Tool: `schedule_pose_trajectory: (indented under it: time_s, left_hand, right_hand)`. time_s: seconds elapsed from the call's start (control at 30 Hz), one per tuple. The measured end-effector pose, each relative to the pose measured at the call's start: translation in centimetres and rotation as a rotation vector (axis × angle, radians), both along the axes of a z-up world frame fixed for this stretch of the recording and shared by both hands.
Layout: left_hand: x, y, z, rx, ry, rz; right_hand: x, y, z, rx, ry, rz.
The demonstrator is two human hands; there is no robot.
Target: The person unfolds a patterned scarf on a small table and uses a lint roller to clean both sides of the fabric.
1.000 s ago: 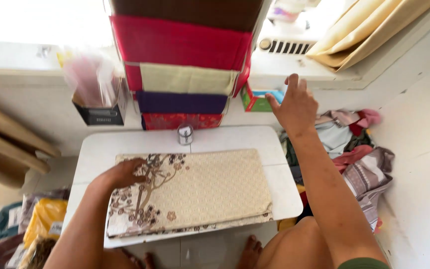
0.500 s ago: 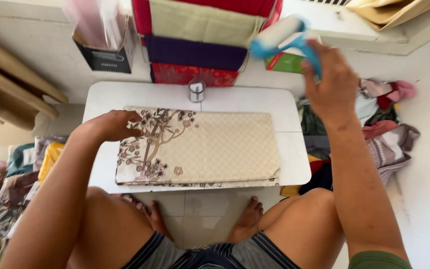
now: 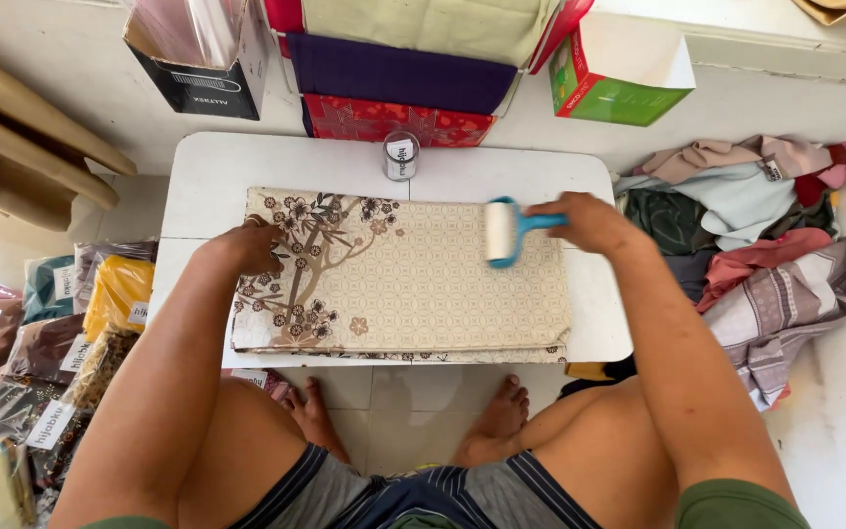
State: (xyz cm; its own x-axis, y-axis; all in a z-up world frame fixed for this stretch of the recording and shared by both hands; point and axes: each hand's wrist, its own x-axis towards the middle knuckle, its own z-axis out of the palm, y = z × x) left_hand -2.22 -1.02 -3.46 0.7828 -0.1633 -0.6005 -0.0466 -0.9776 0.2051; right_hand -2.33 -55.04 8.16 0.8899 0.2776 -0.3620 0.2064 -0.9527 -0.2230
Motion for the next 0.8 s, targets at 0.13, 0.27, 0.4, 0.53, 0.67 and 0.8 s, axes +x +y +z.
schedule_pose_trajectory:
  time_s: [0.13,0.27,0.4,0.53,0.67,0.8]
  left_hand:
    - [0.5,0.3,0.6,0.026,0.053,-0.004]
    - [0.4,-0.9,2.7,0.005,0.059,0.023]
    - [0.1,-0.9,4.2,0.079,-0.019,0.103]
    - [0.2,-0.4,4.5,0.097,-0.007,0.14]
    - [0.8,0.6,3.2,0.116,0.018,0.17]
    - [1.3,1.8,1.5,0.079,-0.002,0.162]
  right_hand:
    - [0.6,-5.2,0.9,-0.072,0.07,-0.273]
    - [0.0,-6.3,1.3,-0.1,0.026,-0.248]
    - [-0.5,-2.3,2.2,0.011,-0.151,0.019]
    - [-0.4,0.9,1.6,0.024,-0.1,0.064]
    - [1.7,-3.5,-1.3,0.004,0.058,-0.026]
    - [1.7,-4.7,-0.1,-0.238,0.024,-0.09]
